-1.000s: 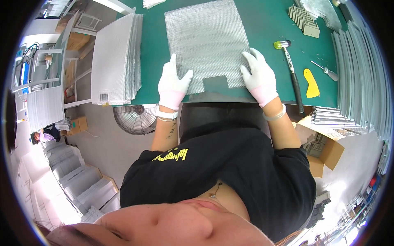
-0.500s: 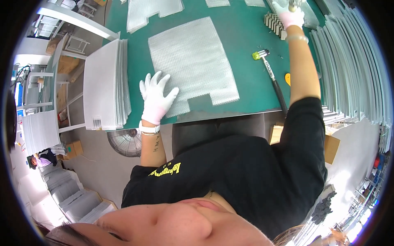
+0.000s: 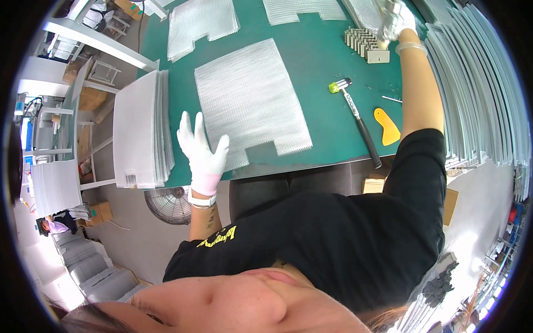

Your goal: Assembling industrial mesh filters by attaching components and using tools like a rubber mallet and a power drill.

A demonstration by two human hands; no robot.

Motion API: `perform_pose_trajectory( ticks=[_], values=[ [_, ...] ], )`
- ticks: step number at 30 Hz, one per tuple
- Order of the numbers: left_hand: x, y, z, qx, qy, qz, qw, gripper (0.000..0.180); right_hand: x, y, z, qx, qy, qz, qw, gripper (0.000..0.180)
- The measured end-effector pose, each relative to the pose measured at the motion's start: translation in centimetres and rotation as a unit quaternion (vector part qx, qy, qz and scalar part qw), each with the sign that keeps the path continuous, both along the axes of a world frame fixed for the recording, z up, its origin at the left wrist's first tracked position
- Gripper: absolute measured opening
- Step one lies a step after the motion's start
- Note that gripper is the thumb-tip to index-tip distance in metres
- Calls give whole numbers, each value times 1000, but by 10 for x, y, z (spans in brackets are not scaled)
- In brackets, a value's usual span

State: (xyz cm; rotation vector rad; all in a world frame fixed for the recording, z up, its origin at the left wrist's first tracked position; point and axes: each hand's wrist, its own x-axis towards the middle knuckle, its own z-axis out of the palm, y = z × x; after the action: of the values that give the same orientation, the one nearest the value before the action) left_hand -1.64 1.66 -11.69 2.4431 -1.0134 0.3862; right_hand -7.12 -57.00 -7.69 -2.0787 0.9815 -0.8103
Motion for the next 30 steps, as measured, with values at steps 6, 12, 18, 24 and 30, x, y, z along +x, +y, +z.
perform_pose_trajectory(
  ticks=[6,12,18,24,30],
  values=[
    [-10,-33,11,-147,105,-159,971,63,-73,30,10,-245,-279,-48,927,29],
    [-19,-110,3,-243,546,-278,752,48,-56,198,-20,-354,-112,10,928,94],
    [12,-235,8,-423,733,-123,518,54,-48,183,-47,-261,75,31,962,95],
    [5,-267,-7,-493,678,-76,540,64,-52,165,-49,-58,-17,105,993,87],
    [23,-270,-10,-472,603,-126,630,64,-42,166,-42,-229,209,127,942,73]
  ],
)
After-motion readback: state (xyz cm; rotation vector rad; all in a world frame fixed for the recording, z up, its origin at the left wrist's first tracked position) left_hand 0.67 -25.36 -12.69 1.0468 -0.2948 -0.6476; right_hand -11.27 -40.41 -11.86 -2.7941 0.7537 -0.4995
